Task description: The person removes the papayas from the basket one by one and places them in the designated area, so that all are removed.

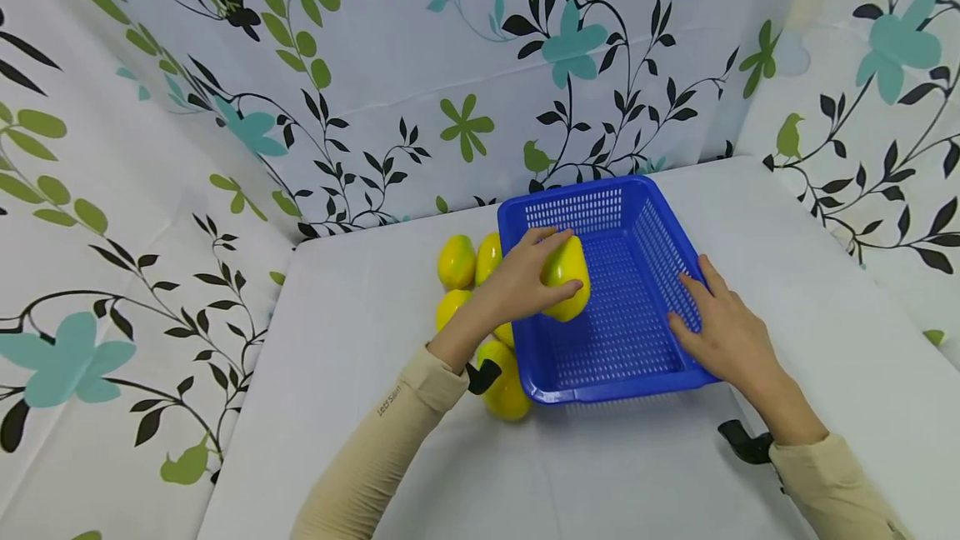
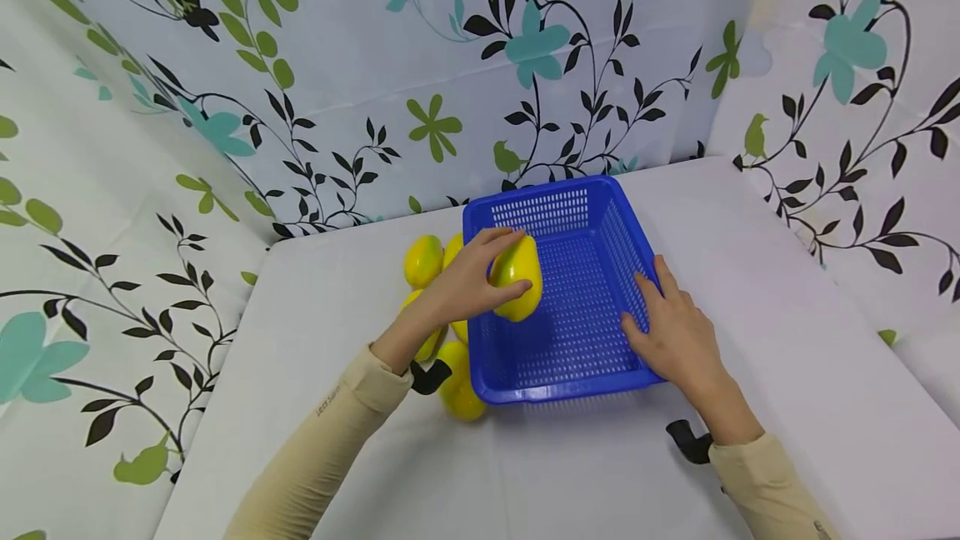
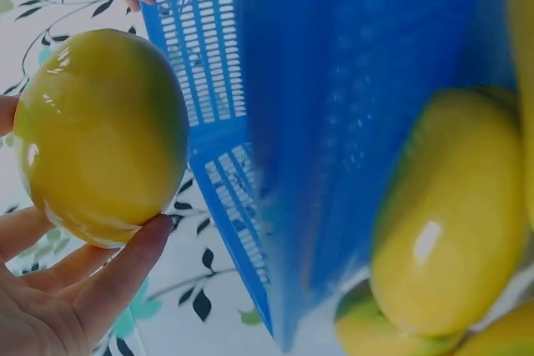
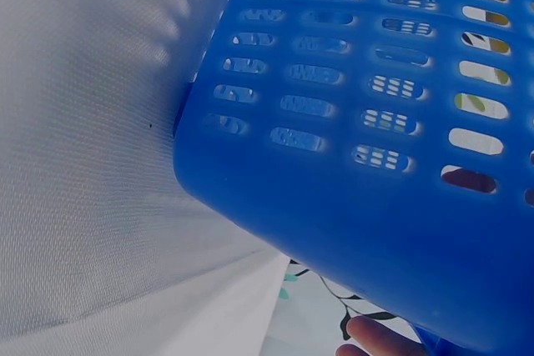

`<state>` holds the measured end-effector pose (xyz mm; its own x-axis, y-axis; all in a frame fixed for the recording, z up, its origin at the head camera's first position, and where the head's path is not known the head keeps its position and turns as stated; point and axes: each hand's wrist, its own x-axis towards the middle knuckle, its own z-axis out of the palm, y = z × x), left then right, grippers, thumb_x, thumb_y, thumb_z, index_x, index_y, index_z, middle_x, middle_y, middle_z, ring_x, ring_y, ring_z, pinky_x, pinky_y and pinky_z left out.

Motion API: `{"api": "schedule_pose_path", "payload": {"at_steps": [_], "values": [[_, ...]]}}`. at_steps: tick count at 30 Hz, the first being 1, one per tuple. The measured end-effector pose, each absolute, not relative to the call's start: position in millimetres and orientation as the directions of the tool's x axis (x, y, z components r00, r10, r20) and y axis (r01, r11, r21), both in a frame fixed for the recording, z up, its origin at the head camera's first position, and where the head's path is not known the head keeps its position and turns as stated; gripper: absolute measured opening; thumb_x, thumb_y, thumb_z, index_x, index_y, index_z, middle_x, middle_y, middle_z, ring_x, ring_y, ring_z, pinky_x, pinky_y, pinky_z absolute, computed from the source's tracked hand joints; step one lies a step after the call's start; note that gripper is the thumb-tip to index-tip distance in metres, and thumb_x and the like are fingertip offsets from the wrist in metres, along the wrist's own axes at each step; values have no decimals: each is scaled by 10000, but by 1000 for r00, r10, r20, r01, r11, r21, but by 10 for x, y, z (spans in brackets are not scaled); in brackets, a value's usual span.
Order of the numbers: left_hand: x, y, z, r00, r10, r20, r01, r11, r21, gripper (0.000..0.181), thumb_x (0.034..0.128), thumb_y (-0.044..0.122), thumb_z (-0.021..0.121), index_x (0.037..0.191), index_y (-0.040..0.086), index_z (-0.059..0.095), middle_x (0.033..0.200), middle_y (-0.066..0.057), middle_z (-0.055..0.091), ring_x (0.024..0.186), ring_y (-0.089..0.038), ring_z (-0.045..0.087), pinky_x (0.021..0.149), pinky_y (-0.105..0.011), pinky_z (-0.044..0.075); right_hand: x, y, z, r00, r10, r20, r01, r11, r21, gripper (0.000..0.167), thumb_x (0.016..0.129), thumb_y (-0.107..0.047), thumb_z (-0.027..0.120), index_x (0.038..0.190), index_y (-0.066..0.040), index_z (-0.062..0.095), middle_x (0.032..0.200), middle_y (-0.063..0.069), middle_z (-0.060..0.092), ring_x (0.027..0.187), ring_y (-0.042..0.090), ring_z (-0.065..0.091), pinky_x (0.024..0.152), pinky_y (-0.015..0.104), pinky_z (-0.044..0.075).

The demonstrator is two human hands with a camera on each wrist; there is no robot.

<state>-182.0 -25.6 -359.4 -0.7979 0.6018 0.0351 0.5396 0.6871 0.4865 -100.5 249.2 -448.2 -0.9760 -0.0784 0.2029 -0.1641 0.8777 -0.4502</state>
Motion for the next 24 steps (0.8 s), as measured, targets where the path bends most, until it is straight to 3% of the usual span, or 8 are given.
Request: {"api": "schedule_pose_path", "payload": {"at_steps": [6,13,24], "values": [[-1744,-554,-3594,-829,540,148,517,638,571,715,909,335,689,1508,76,396,1519,-168,366,1335,-294,436,1020,-387,471,-995,2508,-4495,-978,-72,195,-156,877,-454,613,911,-215,608,1405,104,435,1538,350,214,1172,645,428,737,741,463],[-1603,-1182,-3663,-908,358,218,403,603,688,675,910,293,701,1487,71,430,1499,-133,398,1300,-314,455,904,-477,537,-1005,2500,-4486,-976,-74,204,-162,875,-457,618,905,-213,617,1402,108,437,1535,355,218,1171,641,432,724,735,470],[-1103,-1768,-4130,-975,172,141,217,594,774,661,903,288,721,1485,135,447,1496,-100,416,1239,-386,503,861,-515,551,-997,2488,-4485,-980,-69,189,-149,878,-454,621,908,-217,615,1407,103,431,1537,356,209,1183,639,422,733,737,465]]}}
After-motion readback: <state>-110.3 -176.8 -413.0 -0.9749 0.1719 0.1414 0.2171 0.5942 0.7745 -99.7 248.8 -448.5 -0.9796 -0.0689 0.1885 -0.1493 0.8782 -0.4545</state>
